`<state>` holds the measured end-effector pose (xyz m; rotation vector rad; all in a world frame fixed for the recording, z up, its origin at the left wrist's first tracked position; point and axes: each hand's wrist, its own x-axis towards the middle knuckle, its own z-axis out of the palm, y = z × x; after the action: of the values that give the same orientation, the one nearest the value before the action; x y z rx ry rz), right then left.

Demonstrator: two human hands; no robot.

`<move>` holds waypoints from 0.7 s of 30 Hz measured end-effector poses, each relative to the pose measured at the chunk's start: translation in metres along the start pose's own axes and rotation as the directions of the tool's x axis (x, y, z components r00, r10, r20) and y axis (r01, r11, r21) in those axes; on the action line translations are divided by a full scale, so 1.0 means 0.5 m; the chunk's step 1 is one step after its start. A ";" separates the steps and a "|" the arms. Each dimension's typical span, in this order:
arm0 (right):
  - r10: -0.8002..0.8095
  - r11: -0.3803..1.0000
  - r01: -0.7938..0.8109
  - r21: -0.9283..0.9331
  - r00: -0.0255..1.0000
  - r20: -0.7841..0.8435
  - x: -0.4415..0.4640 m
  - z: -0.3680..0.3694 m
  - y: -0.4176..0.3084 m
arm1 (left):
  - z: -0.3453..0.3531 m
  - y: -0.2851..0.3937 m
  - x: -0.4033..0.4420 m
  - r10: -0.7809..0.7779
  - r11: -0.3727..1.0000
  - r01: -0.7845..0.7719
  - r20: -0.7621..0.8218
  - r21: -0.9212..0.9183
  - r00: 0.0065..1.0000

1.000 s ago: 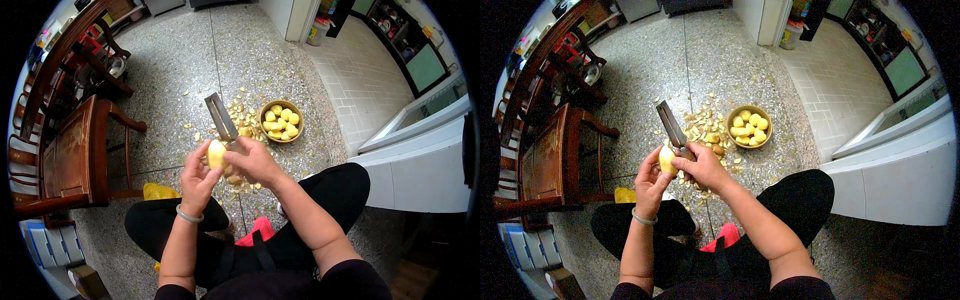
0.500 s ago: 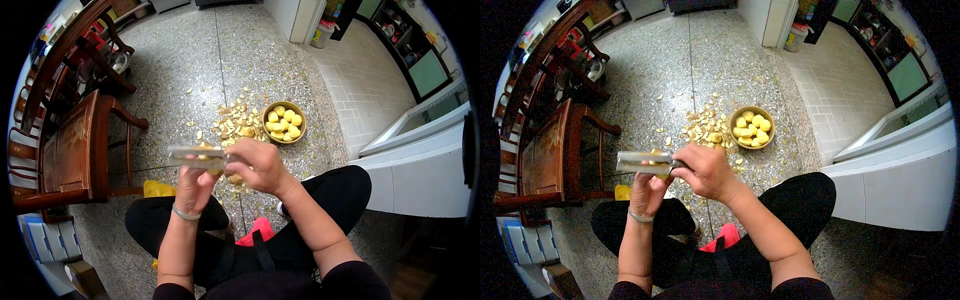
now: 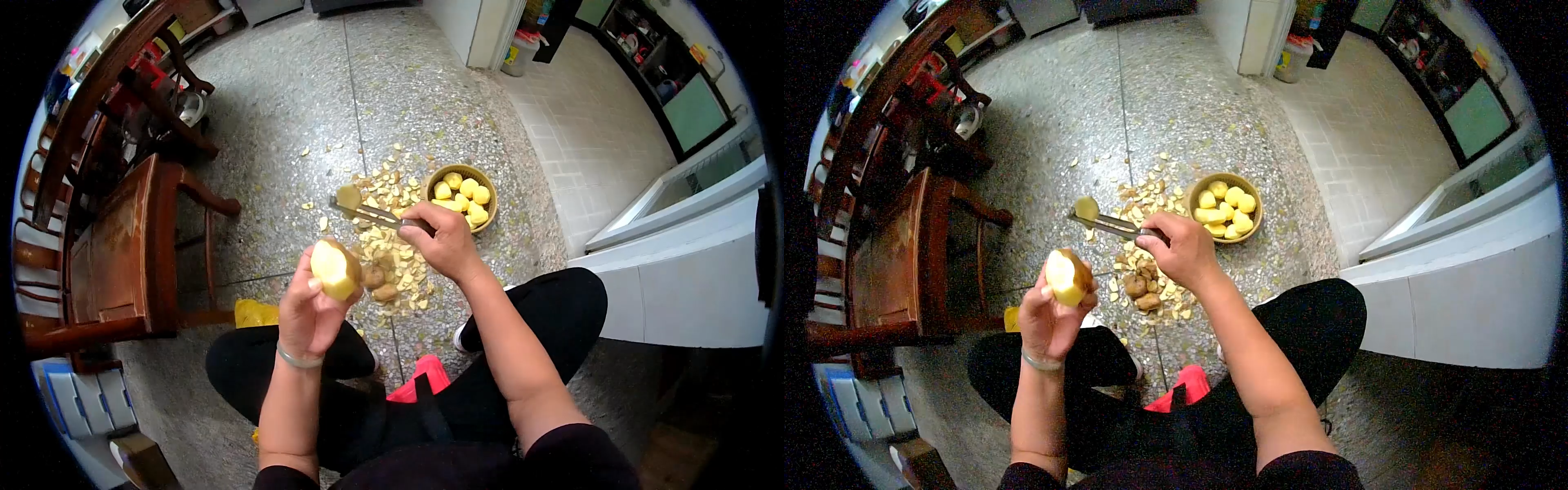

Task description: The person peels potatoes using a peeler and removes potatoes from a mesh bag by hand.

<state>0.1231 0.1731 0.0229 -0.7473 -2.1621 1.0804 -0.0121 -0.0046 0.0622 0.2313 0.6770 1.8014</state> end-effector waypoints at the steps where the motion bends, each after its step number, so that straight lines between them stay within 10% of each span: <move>1: 0.059 0.996 -0.059 0.067 0.998 0.008 -0.002 -0.004 -0.009 | 0.000 0.001 0.006 -0.006 1.000 0.006 0.000 -0.014 1.000; 10: 0.034 0.937 -0.070 0.343 0.994 0.108 -0.017 0.001 -0.089 | -0.007 -0.004 0.014 0.056 0.998 -0.055 -0.019 0.036 0.998; 12: -0.272 0.946 0.277 0.166 0.961 -0.053 -0.020 0.011 -0.100 | -0.007 -0.013 0.017 0.141 0.989 -0.135 -0.089 0.064 0.986; 14: -0.289 0.945 0.290 0.152 0.957 -0.029 -0.024 0.014 -0.110 | -0.014 -0.015 0.021 0.106 0.994 -0.103 -0.060 0.044 0.993; 21: 0.073 0.937 -0.092 0.338 0.995 0.069 -0.028 0.013 -0.077 | -0.004 -0.012 0.024 0.084 0.996 -0.084 -0.073 0.001 0.994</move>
<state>0.1195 0.1407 0.0482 -0.6564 -1.9270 1.4875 -0.0121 0.0069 0.0554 0.1962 0.7264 1.8981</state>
